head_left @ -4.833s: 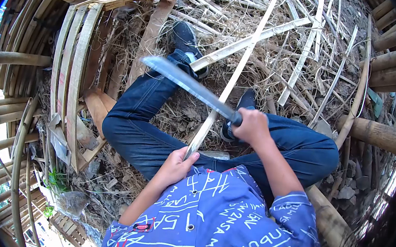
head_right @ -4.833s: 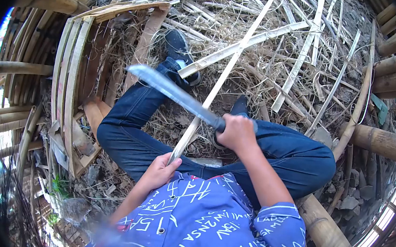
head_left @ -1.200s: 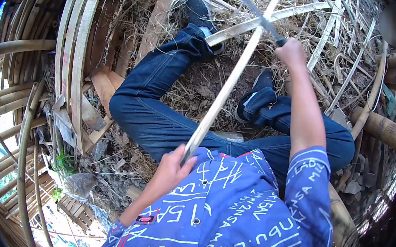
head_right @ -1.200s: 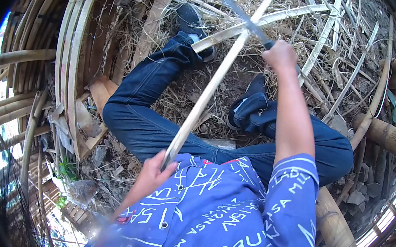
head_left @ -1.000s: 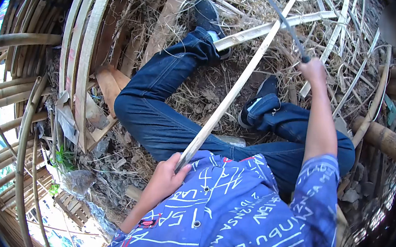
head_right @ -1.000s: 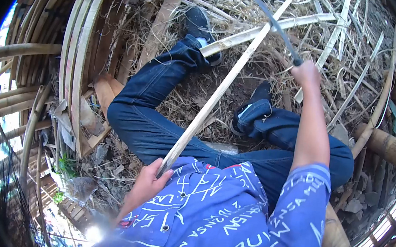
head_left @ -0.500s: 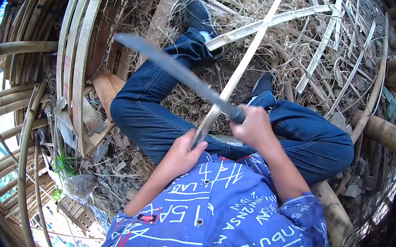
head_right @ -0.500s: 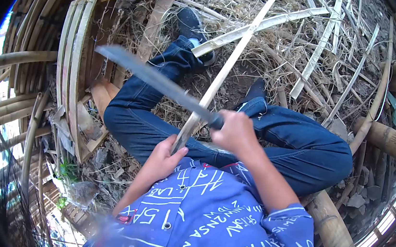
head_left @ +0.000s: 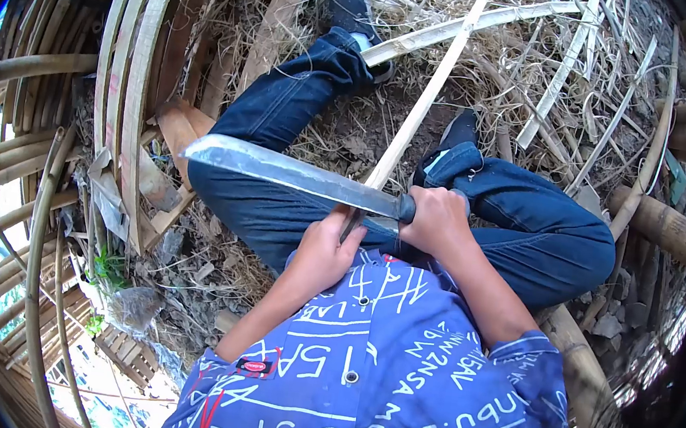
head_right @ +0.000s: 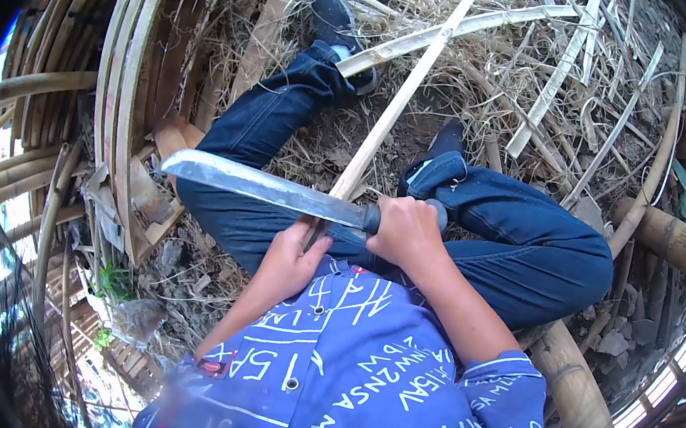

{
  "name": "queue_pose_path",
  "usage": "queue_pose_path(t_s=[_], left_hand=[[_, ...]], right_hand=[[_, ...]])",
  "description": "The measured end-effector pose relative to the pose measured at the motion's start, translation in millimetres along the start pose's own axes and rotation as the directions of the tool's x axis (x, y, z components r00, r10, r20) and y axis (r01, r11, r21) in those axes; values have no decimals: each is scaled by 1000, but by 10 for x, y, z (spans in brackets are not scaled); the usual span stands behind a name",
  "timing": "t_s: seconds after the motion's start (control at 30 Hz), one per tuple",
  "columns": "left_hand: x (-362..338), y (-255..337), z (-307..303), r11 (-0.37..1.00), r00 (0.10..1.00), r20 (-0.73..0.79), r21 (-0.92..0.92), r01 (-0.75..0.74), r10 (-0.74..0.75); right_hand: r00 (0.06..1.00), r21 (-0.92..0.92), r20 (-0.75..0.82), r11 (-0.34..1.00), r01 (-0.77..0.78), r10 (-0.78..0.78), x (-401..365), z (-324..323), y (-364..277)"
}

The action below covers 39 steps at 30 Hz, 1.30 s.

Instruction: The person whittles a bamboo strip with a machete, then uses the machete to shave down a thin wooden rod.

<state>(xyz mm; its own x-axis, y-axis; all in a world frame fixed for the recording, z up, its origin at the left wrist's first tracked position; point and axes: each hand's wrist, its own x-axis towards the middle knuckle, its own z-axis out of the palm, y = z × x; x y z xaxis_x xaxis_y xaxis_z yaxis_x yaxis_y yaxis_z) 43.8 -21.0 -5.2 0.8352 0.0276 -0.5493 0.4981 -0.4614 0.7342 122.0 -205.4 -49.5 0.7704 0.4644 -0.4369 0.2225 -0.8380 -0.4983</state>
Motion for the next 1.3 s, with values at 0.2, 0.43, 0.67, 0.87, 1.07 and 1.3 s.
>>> queue_pose_path(t_s=[0.2, 0.43, 0.67, 0.87, 1.07, 1.3], left_hand=[[-89, 97, -96, 988, 987, 61, 60, 145, -149], [-149, -41, -52, 990, 993, 87, -116, 84, -75], [-1, -48, -66, 954, 970, 209, -245, 173, -122], [3, -58, -44, 962, 979, 197, -252, 108, -58], [-28, -119, -57, 973, 988, 140, -209, 94, -65], [-103, -27, -181, 960, 977, 183, -236, 151, -108]], right_hand=[[983, -165, -30, 969, -183, 180, 220, -241, 110], [897, 19, -258, 931, -365, 358, 733, -585, 1038], [973, 68, -71, 975, -213, 218, 196, -315, 363], [994, 113, 103, 993, -34, 22, -298, -96, -69], [998, -38, 67, 999, 15, -12, -124, -14, 26], [983, -82, -90, 982, -169, 162, 74, -134, 234]])
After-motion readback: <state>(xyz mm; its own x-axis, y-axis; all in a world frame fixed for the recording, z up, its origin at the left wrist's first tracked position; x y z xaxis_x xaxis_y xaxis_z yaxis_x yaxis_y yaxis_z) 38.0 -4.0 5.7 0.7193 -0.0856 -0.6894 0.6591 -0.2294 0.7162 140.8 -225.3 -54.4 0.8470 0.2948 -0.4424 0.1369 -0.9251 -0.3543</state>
